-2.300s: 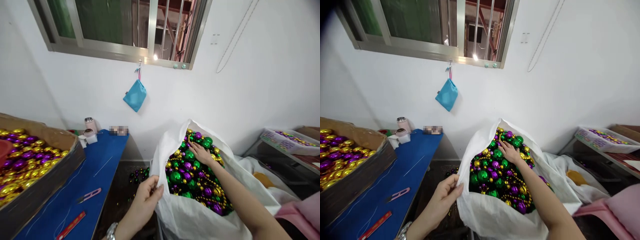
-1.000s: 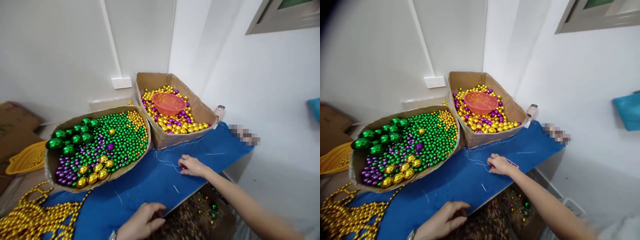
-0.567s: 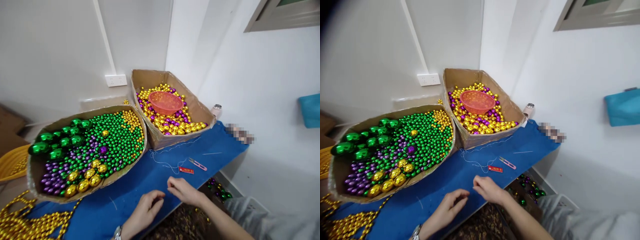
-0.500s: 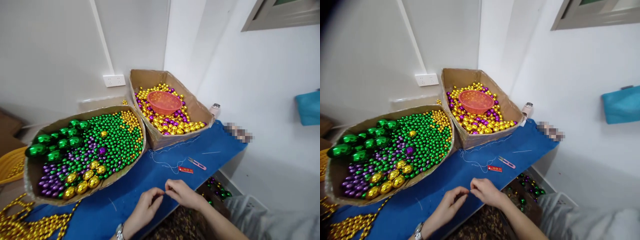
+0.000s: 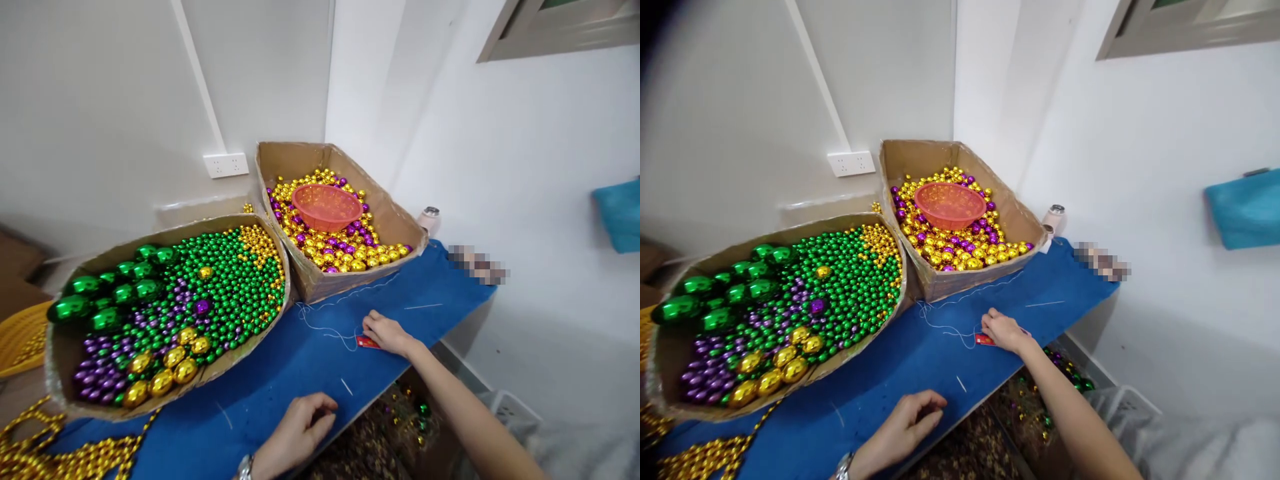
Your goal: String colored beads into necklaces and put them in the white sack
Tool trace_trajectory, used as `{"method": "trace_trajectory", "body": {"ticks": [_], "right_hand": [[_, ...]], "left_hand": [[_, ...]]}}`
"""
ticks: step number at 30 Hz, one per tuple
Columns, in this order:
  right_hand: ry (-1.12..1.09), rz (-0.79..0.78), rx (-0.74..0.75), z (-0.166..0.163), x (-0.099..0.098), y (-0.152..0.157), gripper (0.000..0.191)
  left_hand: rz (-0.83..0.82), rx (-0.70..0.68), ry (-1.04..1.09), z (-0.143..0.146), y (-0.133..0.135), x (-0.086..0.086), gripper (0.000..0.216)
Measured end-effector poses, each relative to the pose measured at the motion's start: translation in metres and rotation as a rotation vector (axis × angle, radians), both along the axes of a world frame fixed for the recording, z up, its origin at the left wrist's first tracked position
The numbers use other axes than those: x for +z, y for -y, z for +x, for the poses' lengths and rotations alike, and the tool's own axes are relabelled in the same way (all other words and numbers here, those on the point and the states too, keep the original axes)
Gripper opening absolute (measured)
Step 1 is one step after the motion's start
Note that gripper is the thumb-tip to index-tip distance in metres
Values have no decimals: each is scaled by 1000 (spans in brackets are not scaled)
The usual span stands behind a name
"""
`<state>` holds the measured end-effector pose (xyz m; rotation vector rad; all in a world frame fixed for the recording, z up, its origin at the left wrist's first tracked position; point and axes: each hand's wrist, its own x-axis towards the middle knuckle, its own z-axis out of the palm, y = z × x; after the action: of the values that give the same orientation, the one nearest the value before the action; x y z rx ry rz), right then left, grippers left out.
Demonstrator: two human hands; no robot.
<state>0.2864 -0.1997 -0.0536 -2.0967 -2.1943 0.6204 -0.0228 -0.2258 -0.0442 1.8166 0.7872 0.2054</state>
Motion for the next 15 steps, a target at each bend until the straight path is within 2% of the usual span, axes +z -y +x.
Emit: {"method": "trace_trajectory", "body": {"ticks": [5,7,10,15], "right_hand": [[-34,26,-41,23,17,45,21],[-13,43,-82,28,19,53,21],[32,54,-117,24,13,40,18],[63,-43,-23,13,-4,-7,27]], "left_hand": [[-18,-10,2,1,-6,-6,28],[-29,-26,-1,3,-8,-5,28],[-25,-71,-6,7,-8,0,26],[-19,-58,-6,2,-4,1,24]]}}
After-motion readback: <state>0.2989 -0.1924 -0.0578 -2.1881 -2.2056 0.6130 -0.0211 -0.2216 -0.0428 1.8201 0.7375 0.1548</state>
